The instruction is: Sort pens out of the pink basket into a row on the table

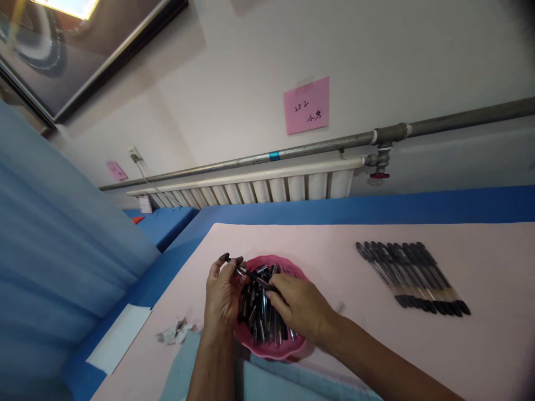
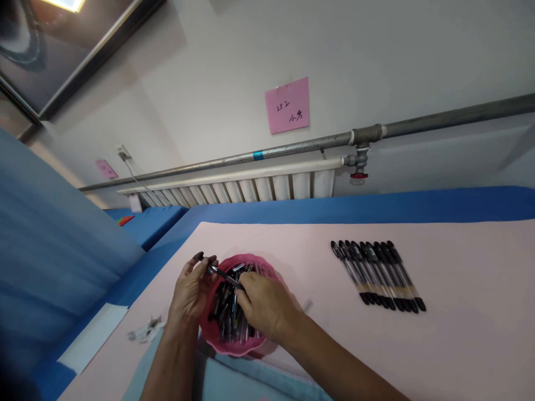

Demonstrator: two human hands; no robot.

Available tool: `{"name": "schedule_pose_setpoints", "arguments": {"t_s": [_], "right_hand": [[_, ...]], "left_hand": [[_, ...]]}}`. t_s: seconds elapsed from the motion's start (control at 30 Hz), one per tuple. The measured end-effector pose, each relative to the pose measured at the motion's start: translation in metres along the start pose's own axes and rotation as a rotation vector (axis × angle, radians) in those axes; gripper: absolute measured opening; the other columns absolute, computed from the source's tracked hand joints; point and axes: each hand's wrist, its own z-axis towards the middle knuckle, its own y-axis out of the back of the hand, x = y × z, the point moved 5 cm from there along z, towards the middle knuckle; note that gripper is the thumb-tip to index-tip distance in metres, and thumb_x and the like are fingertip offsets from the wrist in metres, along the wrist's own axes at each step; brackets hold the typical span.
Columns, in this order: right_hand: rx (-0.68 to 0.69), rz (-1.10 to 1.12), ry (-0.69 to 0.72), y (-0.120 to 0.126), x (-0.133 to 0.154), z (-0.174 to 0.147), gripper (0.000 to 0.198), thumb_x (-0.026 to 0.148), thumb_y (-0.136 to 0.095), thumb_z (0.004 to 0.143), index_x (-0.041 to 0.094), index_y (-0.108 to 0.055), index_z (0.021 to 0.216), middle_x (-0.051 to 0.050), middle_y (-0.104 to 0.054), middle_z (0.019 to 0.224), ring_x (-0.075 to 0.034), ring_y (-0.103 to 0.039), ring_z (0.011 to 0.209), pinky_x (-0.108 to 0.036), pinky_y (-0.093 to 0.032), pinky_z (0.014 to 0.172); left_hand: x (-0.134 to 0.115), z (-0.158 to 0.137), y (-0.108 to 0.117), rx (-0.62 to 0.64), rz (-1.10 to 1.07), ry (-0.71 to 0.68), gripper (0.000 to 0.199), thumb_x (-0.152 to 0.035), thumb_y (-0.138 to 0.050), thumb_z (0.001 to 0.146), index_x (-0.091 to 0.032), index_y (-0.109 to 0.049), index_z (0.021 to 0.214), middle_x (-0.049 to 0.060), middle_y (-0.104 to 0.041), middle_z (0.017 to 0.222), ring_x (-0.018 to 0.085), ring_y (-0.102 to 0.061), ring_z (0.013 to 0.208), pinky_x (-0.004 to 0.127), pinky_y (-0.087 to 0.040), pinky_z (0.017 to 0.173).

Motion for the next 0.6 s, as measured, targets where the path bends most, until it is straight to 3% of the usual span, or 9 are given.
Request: {"name": "schedule_pose_setpoints", "arguments": {"t_s": [0.4, 0.6], "right_hand": [[0.033, -0.002, 0.001, -0.0022, 0.0, 0.0012, 0.013, 0.023, -0.043, 0.087, 0.02, -0.048, 0.075, -0.002, -0.062, 0.076, -0.018, -0.058, 0.07, -0.031, -0.043, 0.061], [0.04, -0.004, 0.011, -0.0031, -0.0002, 0.0006, 0.012, 0.023, -0.044, 0.087, 0.02, -0.049, 0.076, -0.001, -0.063, 0.074, -0.017, -0.059, 0.068, -0.03, -0.042, 0.06]], "left_hand": [[-0.0044, -0.003, 0.0023, -0.108, -0.089, 0.014, 0.026, -0.006, -0.06, 0.073, -0.018, -0.051, 0.093, 0.003, -0.066, 0.078, 0.012, -0.064, 0.064, 0.019, -0.05, 0.053], [-0.0053, -0.0018, 0.0019, -0.103, -0.093, -0.007, 0.025, -0.007, -0.061, 0.072, -0.018, -0.052, 0.093, 0.004, -0.066, 0.078, 0.012, -0.064, 0.064, 0.021, -0.049, 0.054]]}}
